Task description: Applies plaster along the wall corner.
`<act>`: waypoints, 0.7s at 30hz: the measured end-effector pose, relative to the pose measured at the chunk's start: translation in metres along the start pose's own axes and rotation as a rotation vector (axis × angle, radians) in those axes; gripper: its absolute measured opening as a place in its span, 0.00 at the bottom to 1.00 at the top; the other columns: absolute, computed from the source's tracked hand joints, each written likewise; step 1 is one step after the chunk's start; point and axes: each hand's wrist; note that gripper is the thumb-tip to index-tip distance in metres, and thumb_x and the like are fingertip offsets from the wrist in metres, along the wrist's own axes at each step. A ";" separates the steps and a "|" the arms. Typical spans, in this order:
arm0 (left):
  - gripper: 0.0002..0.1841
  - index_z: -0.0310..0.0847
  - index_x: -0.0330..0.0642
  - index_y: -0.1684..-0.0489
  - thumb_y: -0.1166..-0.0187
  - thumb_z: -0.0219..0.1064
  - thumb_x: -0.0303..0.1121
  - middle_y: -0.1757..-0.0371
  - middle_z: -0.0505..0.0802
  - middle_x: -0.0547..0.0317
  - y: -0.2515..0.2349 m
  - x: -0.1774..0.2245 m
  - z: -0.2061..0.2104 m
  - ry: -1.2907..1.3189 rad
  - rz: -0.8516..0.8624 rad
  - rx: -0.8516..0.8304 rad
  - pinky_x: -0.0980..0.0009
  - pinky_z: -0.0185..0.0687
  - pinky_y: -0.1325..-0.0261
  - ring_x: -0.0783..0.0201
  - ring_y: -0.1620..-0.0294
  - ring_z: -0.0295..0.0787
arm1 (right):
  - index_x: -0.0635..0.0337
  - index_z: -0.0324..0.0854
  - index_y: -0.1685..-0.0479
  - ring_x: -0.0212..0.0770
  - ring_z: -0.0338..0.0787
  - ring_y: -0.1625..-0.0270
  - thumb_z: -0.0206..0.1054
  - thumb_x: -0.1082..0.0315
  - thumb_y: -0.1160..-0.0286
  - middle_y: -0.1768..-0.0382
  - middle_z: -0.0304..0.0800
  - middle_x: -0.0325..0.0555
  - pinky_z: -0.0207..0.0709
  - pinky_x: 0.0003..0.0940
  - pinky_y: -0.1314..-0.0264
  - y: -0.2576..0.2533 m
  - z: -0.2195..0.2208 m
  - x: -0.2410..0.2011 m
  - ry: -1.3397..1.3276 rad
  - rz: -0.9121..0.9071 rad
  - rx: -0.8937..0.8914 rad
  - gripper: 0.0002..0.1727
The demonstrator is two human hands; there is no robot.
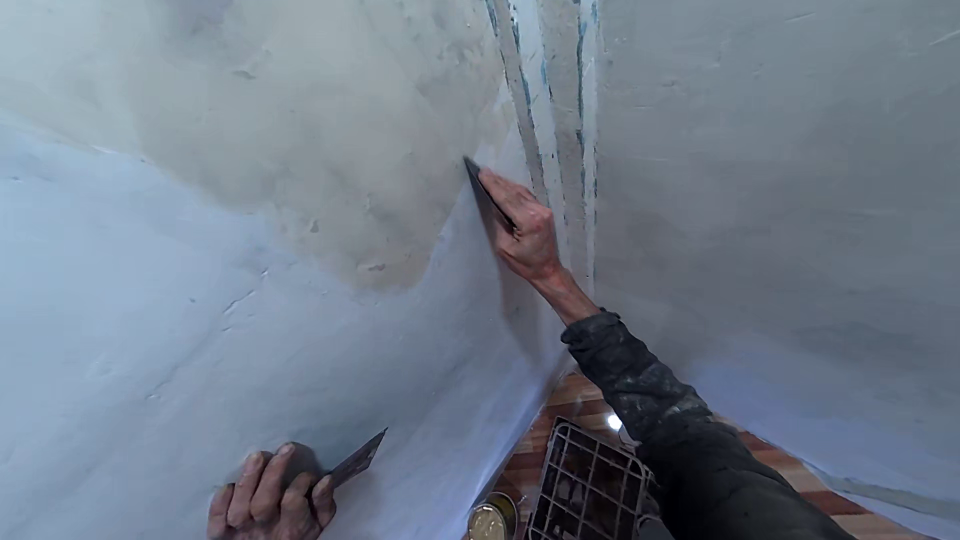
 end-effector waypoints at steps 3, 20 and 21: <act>0.20 0.69 0.48 0.64 0.11 0.45 0.53 0.29 0.79 0.52 0.001 -0.001 0.001 0.002 -0.009 0.001 0.56 0.37 0.10 0.56 0.12 0.58 | 0.69 0.79 0.25 0.52 0.91 0.38 0.61 0.79 0.19 0.40 0.90 0.61 0.83 0.41 0.34 -0.010 -0.010 0.017 -0.104 0.128 0.086 0.22; 0.19 0.70 0.48 0.62 0.11 0.46 0.52 0.25 0.78 0.55 0.003 -0.002 0.002 0.034 -0.015 0.003 0.57 0.34 0.09 0.58 0.09 0.54 | 0.65 0.86 0.30 0.49 0.96 0.48 0.55 0.77 0.19 0.49 0.97 0.56 0.82 0.43 0.41 -0.112 0.022 0.030 0.022 0.306 0.336 0.22; 0.19 0.70 0.49 0.62 0.11 0.47 0.53 0.25 0.78 0.56 0.003 -0.002 0.002 0.034 -0.022 0.001 0.57 0.34 0.09 0.59 0.09 0.54 | 0.64 0.85 0.30 0.48 0.96 0.48 0.55 0.77 0.19 0.48 0.97 0.55 0.82 0.43 0.41 -0.111 0.023 0.029 0.006 0.311 0.322 0.22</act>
Point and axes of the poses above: each hand's wrist, its own y-axis away from the middle knuckle, its own z-axis out of the palm, x = y × z
